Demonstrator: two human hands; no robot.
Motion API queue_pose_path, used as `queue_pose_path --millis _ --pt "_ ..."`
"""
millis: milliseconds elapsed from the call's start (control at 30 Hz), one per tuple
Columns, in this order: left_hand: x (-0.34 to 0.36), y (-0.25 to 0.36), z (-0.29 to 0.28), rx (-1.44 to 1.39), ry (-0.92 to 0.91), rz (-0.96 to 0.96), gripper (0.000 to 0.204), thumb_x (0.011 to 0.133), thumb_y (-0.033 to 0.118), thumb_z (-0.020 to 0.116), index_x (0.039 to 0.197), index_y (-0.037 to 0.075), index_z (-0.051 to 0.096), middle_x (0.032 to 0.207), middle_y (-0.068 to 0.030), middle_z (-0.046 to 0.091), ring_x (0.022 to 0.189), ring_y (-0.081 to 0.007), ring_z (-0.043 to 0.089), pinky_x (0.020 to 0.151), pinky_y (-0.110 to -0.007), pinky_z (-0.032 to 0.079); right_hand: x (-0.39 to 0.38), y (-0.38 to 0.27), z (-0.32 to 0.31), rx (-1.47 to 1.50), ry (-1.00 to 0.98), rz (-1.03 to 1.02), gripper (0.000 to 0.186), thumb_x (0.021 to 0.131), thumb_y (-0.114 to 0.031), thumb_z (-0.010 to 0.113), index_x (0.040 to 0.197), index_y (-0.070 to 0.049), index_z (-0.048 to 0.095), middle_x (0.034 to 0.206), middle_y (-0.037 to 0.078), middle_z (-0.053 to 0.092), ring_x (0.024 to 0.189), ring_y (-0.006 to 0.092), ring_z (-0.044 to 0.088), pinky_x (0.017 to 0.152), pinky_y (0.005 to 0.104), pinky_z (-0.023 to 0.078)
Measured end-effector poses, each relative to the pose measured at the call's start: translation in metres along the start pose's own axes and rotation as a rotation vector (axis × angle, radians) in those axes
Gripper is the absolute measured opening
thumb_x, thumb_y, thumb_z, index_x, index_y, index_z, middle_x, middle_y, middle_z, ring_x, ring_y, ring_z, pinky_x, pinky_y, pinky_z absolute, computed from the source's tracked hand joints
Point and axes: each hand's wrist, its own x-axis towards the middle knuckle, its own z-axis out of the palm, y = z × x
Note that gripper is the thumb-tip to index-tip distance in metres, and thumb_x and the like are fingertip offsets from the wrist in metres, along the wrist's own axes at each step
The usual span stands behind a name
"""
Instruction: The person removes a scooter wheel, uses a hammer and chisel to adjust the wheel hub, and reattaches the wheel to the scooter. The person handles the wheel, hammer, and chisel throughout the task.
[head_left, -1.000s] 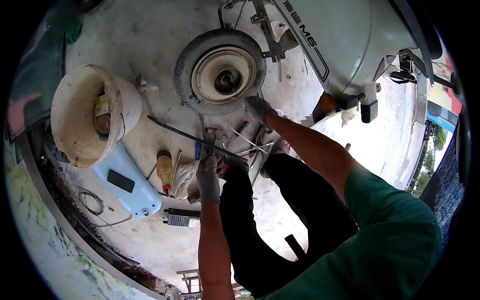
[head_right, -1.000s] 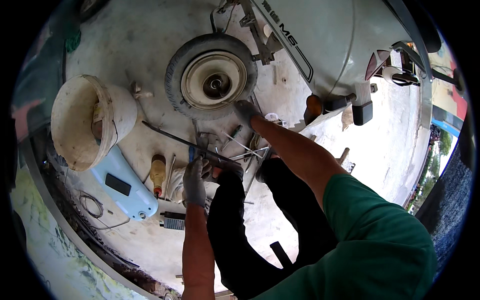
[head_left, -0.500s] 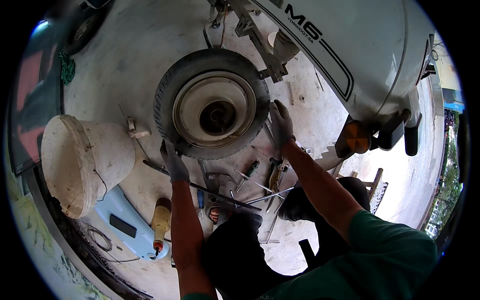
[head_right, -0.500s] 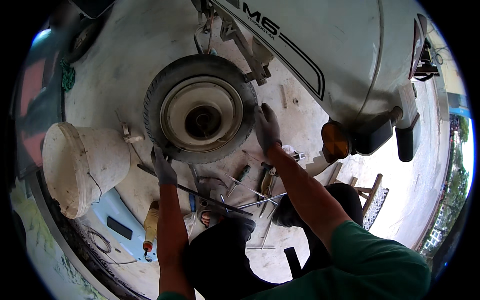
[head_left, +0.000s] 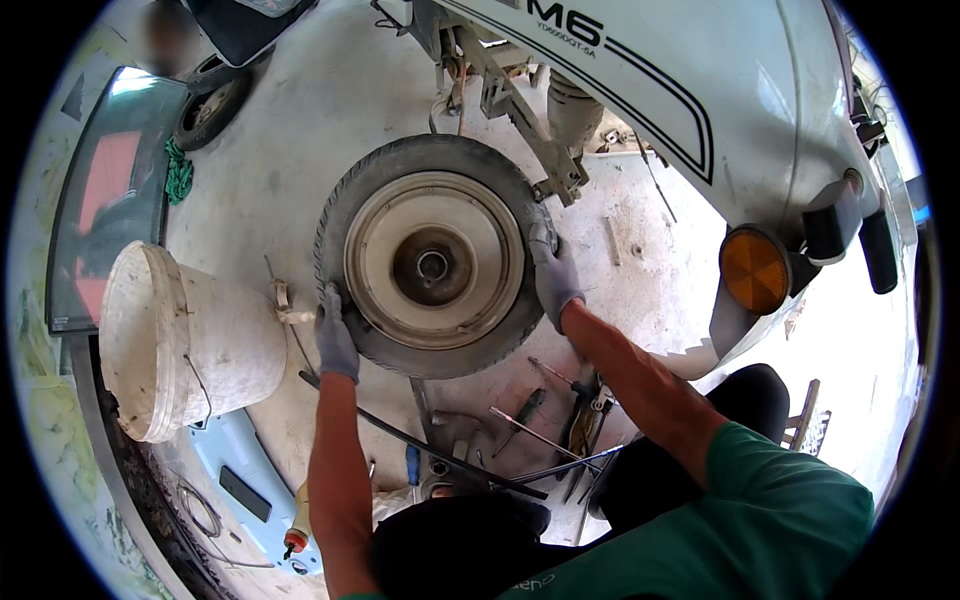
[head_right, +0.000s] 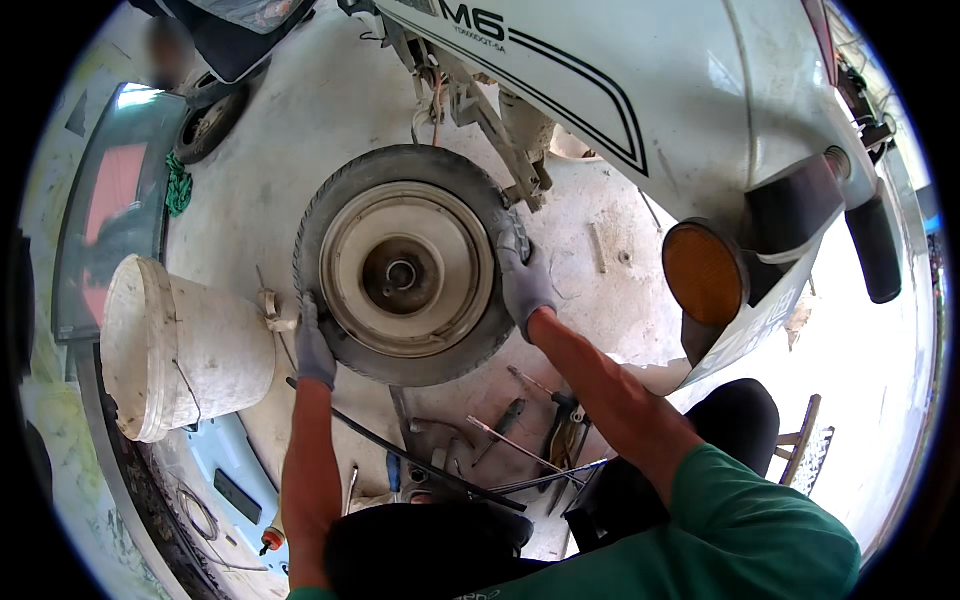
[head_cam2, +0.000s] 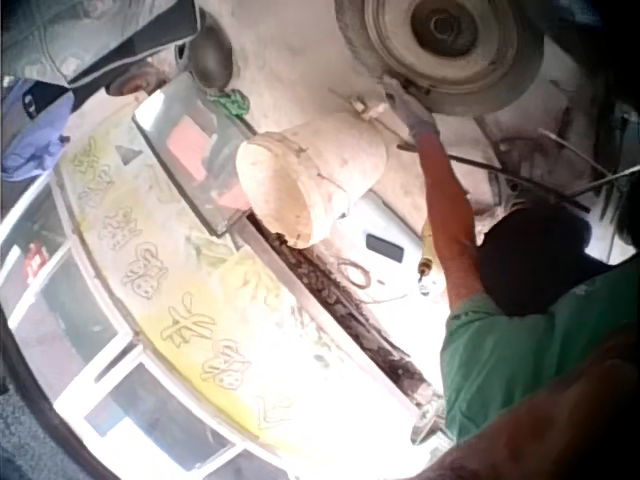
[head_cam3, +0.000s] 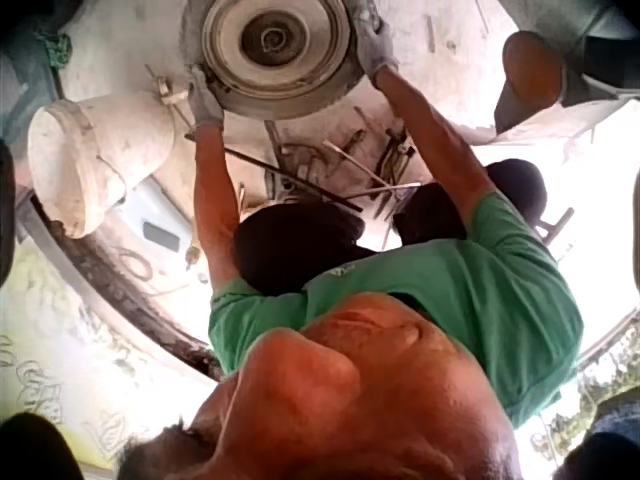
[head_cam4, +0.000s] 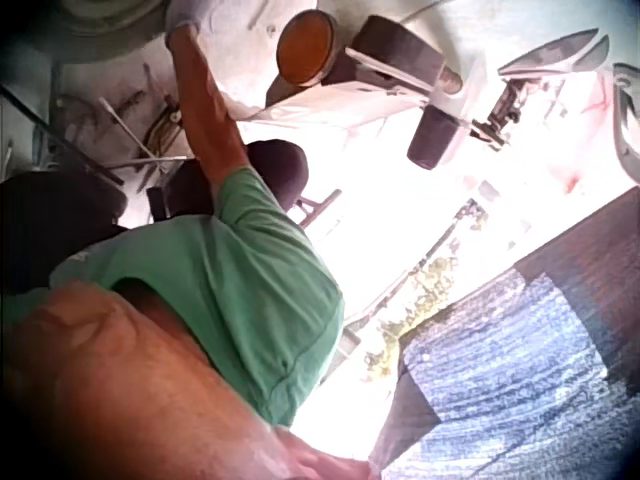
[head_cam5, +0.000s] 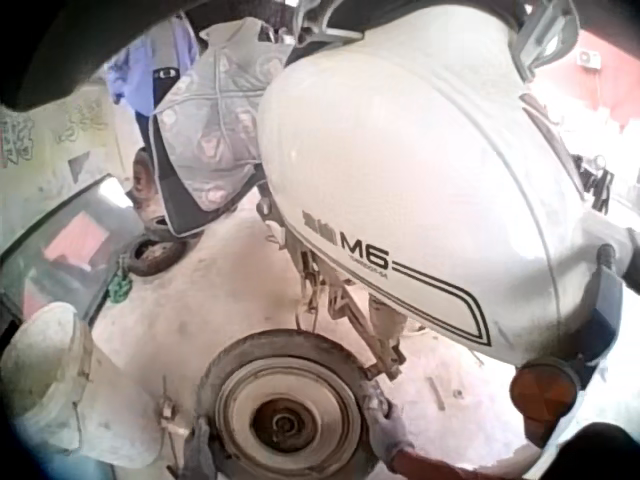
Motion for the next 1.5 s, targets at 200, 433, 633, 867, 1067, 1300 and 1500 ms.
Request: queue_pose_path --millis 200,433,633,867,1067,1300,1500 --pt "0.087 0.054 -0.007 0.089 -0.130 -0.101 0.060 0.098 0.045 0.062 0.133 -0.004 0.058 0.125 -0.0119 0.066 0.107 -0.0189 0.063 0.094 -0.031 0.049 -0.048 -0.032 0.002 0.042 -0.104 0.119 0.076 0.091 -0.059 0.065 0.129 0.006 0.052 0.120 0.016 0.065 0.111 0.0218 0.059 0.098 0.0328 0.045" --pt "0.093 0.050 -0.025 -0.017 -0.219 -0.023 0.049 0.102 0.034 0.057 0.137 0.001 0.056 0.129 -0.0110 0.064 0.113 -0.0206 0.062 0.100 -0.034 0.049 -0.032 -0.014 0.008 0.093 -0.222 0.183 0.075 0.089 -0.055 0.070 0.129 0.006 0.053 0.120 0.013 0.064 0.110 0.0189 0.058 0.097 0.0314 0.045" --pt "-0.009 0.013 -0.014 -0.706 -0.252 -0.376 0.044 0.103 0.033 0.054 0.142 0.013 0.054 0.143 -0.0086 0.056 0.131 -0.0256 0.053 0.112 -0.044 0.043 -0.037 -0.026 0.000 0.278 -0.288 0.218 0.059 0.091 -0.049 0.070 0.123 -0.001 0.060 0.101 0.003 0.065 0.086 0.0118 0.060 0.072 0.0274 0.050" --pt "-0.014 -0.042 -0.015 -0.861 -0.118 -0.337 0.040 0.102 0.026 0.046 0.136 0.009 0.057 0.140 -0.0096 0.059 0.128 -0.0271 0.056 0.112 -0.045 0.044 -0.050 -0.076 0.027 0.325 -0.358 0.255 0.064 0.088 -0.049 0.074 0.130 -0.005 0.054 0.109 0.004 0.066 0.089 0.0133 0.066 0.079 0.0281 0.055" --pt "-0.003 -0.050 -0.012 -0.870 -0.049 -0.415 0.039 0.102 0.023 0.045 0.134 0.005 0.058 0.137 -0.0116 0.061 0.123 -0.0268 0.060 0.109 -0.043 0.047 -0.044 -0.100 0.041 0.403 -0.491 0.252 0.066 0.088 -0.048 0.075 0.135 -0.006 0.053 0.115 0.005 0.066 0.095 0.0153 0.068 0.082 0.0308 0.057" --pt "-0.008 -0.063 -0.018 -0.854 -0.057 -0.424 0.039 0.102 0.021 0.044 0.135 0.005 0.058 0.137 -0.0128 0.061 0.124 -0.0270 0.060 0.107 -0.042 0.048 0.007 -0.098 0.058 0.477 -0.511 0.192 0.079 0.084 -0.044 0.080 0.136 0.006 0.047 0.128 0.016 0.061 0.113 0.0224 0.062 0.096 0.0343 0.052" --pt "-0.012 -0.056 -0.019 -0.849 -0.092 -0.410 0.040 0.103 0.023 0.045 0.137 0.007 0.057 0.139 -0.0109 0.060 0.127 -0.0272 0.058 0.110 -0.044 0.046 0.020 -0.092 0.067 0.320 -0.503 0.087 0.078 0.081 -0.042 0.083 0.134 0.005 0.051 0.121 0.015 0.065 0.107 0.0213 0.063 0.090 0.0336 0.054"
